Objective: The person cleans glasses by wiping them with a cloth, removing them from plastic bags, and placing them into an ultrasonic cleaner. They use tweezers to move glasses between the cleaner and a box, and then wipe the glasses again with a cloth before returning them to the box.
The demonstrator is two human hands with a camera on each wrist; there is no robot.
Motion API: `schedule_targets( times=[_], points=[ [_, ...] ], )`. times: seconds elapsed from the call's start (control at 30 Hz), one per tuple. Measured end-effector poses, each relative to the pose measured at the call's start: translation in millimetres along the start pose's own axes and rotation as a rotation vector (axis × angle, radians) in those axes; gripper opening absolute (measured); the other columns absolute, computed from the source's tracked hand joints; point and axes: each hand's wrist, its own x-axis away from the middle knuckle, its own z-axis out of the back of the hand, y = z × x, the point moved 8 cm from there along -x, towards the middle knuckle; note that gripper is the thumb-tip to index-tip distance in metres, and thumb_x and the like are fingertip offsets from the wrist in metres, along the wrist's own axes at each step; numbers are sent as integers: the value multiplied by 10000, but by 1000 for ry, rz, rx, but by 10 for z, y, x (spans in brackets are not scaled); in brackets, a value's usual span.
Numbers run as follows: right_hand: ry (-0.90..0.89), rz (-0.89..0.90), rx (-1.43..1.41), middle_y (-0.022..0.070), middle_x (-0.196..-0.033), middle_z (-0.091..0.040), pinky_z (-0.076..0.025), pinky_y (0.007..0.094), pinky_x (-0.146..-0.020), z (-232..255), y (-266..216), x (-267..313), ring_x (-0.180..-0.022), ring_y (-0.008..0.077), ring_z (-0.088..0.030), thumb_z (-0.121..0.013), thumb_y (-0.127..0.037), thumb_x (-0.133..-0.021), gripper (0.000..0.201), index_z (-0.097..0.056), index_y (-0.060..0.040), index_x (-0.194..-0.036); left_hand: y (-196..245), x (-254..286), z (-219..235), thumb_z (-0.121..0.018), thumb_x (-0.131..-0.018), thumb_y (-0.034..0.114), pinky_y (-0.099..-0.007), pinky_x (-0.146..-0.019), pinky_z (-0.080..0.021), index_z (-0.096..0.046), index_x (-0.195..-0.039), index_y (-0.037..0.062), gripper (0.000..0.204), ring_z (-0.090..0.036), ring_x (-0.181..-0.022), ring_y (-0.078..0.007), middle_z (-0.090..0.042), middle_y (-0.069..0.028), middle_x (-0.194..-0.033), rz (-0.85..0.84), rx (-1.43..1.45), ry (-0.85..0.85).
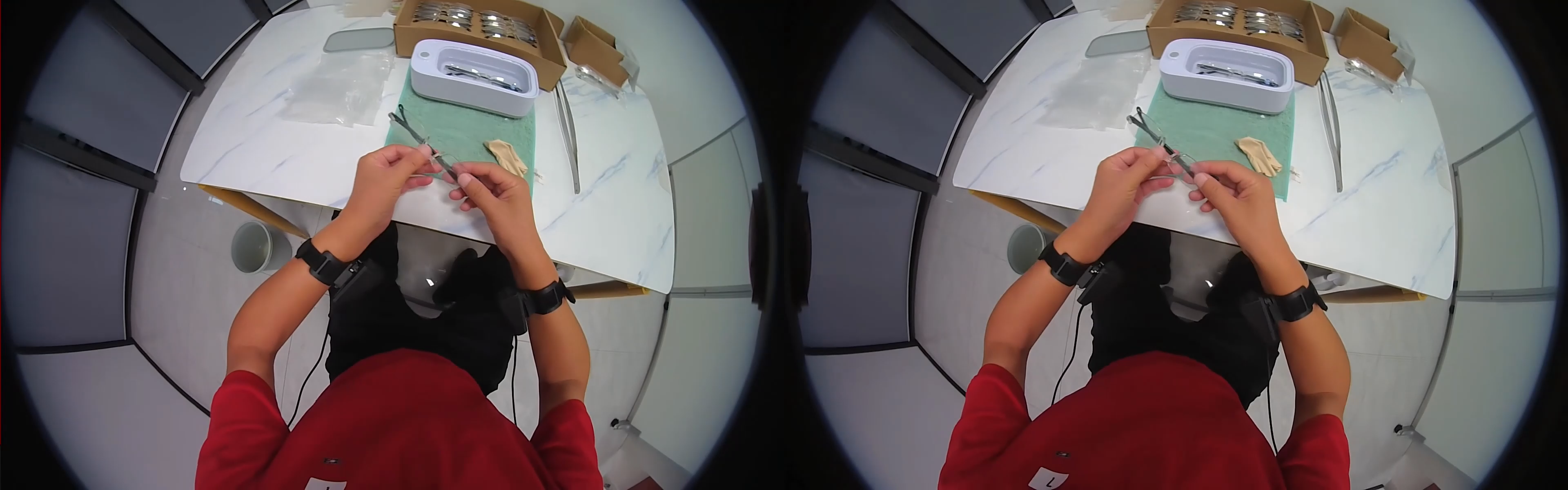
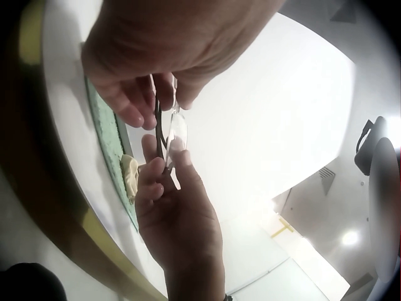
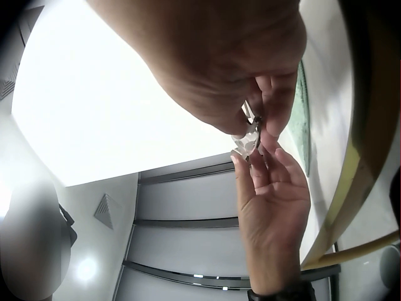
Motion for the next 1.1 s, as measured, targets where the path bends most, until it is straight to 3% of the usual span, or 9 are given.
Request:
schedule_targets(
  times=[0.13, 0.37, 0.63, 0.73, 0.83, 0.97, 1.1],
  points=[
    [23, -50, -81, 95, -1012, -736, -550, 250, -695, 36, 25, 18, -841, 143, -707, -661, -129, -985, 243, -680, 27, -1171, 12, 15, -42, -607, -1026, 211, -310, -868, -560, -644, -1110, -19, 248, -702, -1022, -194, -701, -143, -1133, 21, 76, -43],
    [-18, -58, -91, 95, -1021, -732, -546, 246, -699, -35, 88, 51, -855, 137, -705, -656, -129, -990, 225, -661, 22, -1157, 2, 35, -166, -635, -1010, 203, -295, -868, -551, -670, -1060, -8, 220, -671, -1009, -158, -693, -143, -1178, -42, -61, -42],
    [22, 27, -56, 107, -1034, -728, -542, 245, -712, 9, 75, 50, -876, 137, -698, -650, -116, -990, 223, -659, 32, -1157, -2, 49, -122, -679, -982, 193, -280, -886, -533, -696, -1019, -17, 214, -664, -1001, -146, -717, -137, -1134, -79, -168, -38],
    [83, 48, -69, 120, -1047, -731, -542, 246, -711, 107, 29, 41, -874, 141, -699, -646, -106, -989, 214, -662, 35, -1150, 144, 51, -56, -700, -964, 187, -278, -880, -523, -716, -981, -10, 199, -666, -993, -139, -737, -100, -1088, -208, -378, -44],
    [129, 58, -94, 134, -1065, -733, -540, 246, -705, 224, 73, 28, -870, 143, -699, -643, -94, -987, 207, -662, 36, -1146, 485, -40, 208, -728, -933, 178, -288, -878, -514, -725, -968, 2, 180, -670, -986, -141, -750, -75, -1051, -496, -783, 104],
    [132, 81, -81, 132, -1069, -730, -536, 244, -704, 222, 175, 55, -873, 138, -697, -644, -97, -989, 217, -655, 40, -1156, 946, -198, 519, -799, -824, 194, -342, -826, -511, -688, -884, 19, 215, -647, -904, -238, -675, -98, -934, -742, -1315, 373],
    [121, 124, -75, 114, -1060, -726, -533, 241, -708, 228, 187, 101, -876, 133, -695, -644, -98, -990, 222, -647, 42, -1163, 980, -431, 705, -804, -803, 256, -378, -807, -499, -655, -859, 26, 280, -607, -916, -282, -624, -112, -899, -667, -1524, 436]
  ],
)
